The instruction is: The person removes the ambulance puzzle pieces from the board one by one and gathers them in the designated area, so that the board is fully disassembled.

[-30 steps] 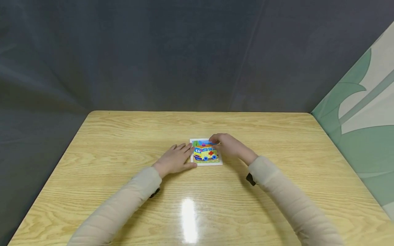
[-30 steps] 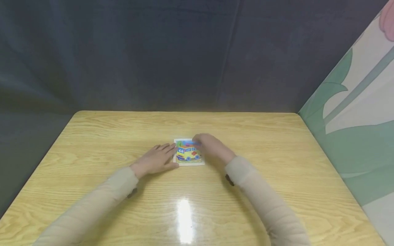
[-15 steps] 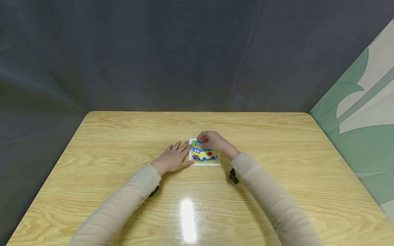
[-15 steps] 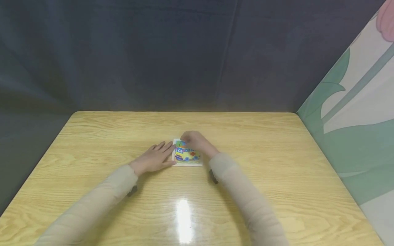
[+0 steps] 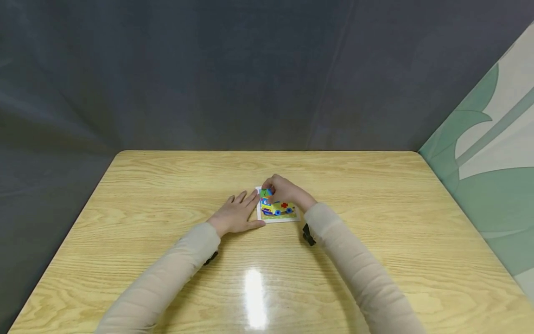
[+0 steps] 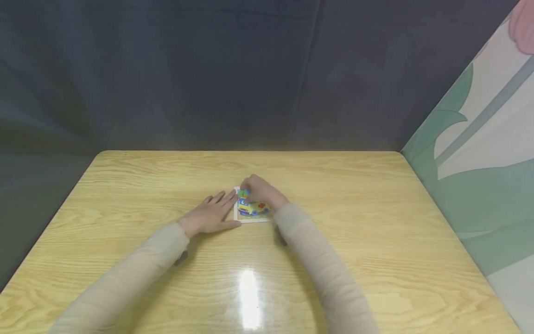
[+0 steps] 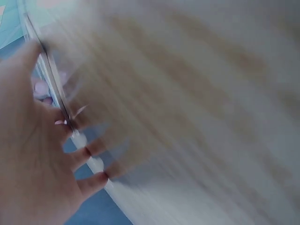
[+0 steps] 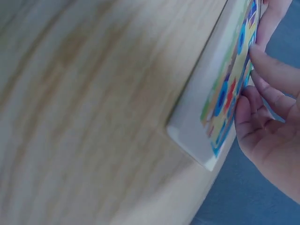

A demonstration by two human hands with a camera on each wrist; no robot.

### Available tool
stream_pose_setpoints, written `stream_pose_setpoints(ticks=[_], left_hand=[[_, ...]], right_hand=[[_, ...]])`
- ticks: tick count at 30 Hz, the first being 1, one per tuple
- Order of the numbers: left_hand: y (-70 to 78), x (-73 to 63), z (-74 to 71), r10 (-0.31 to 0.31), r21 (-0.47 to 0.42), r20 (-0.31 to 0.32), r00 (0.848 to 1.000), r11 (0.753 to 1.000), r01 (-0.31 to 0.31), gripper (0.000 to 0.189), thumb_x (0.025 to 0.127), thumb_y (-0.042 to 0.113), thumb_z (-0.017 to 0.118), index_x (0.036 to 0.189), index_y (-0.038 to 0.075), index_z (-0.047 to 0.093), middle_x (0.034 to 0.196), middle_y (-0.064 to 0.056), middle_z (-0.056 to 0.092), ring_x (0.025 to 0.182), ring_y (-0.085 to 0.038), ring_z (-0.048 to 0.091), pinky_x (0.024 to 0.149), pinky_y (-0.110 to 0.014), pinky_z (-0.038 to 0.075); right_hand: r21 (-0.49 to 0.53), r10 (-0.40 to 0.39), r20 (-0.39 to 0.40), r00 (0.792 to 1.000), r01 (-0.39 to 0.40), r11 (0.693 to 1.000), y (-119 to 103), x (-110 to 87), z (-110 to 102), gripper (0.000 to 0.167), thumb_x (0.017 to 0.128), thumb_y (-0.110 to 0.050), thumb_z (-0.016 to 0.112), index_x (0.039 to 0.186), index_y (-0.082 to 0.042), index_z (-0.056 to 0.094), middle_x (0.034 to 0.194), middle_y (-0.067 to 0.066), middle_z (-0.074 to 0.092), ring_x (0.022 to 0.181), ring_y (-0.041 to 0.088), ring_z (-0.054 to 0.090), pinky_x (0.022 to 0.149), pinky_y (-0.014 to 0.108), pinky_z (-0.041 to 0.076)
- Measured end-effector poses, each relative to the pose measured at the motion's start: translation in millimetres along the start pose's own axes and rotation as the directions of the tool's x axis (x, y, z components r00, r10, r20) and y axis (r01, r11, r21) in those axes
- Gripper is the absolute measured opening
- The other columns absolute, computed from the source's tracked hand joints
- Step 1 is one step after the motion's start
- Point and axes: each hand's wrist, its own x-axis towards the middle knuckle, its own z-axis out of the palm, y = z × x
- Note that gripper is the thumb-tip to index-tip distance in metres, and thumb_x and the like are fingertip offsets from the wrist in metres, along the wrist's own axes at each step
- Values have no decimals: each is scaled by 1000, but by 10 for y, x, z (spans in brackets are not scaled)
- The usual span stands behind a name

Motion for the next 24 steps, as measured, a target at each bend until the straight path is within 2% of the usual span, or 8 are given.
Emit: stream_pose_setpoints(ticks=[3, 7, 15, 24], left_hand=[[-9, -2, -15, 6, 6, 21, 1000, 1000, -6, 82, 94, 65, 35, 156, 19, 6, 163, 1, 0, 151, -30, 5, 121, -54, 13], [-18, 1, -29, 5, -2, 27, 1000, 1000, -5, 77, 97, 62, 31, 156, 20, 5, 163, 1, -1, 151, -30, 4, 121, -54, 12], [-12, -9, -39, 11, 25, 5, 1000, 1000, -11, 74, 98, 59, 32, 156, 18, 9, 163, 0, 1, 150, -31, 7, 121, -54, 15], [2, -10, -35, 14, 57, -6, 1000, 998, -14, 75, 98, 59, 32, 156, 18, 9, 163, -1, 2, 150, -31, 9, 120, -53, 17]], right_hand=[[18, -13, 17, 1000, 13, 1000, 29, 11, -2, 38, 84, 1, 70, 120, 7, 59, 100, 14, 53, 83, 17, 45, 74, 23, 42], [15, -20, 24, 1000, 19, 1000, 57, 15, -3, 38, 85, -2, 70, 120, 5, 58, 100, 12, 48, 86, 17, 42, 76, 23, 40], [-11, -12, 46, 999, 12, 1000, 72, 25, 2, 42, 85, -8, 72, 121, 1, 55, 111, 14, 47, 94, 20, 44, 84, 27, 44], [-43, 11, 53, 999, -8, 999, 49, 44, -4, 39, 85, -8, 72, 120, -1, 55, 109, 13, 48, 92, 20, 44, 82, 27, 44]])
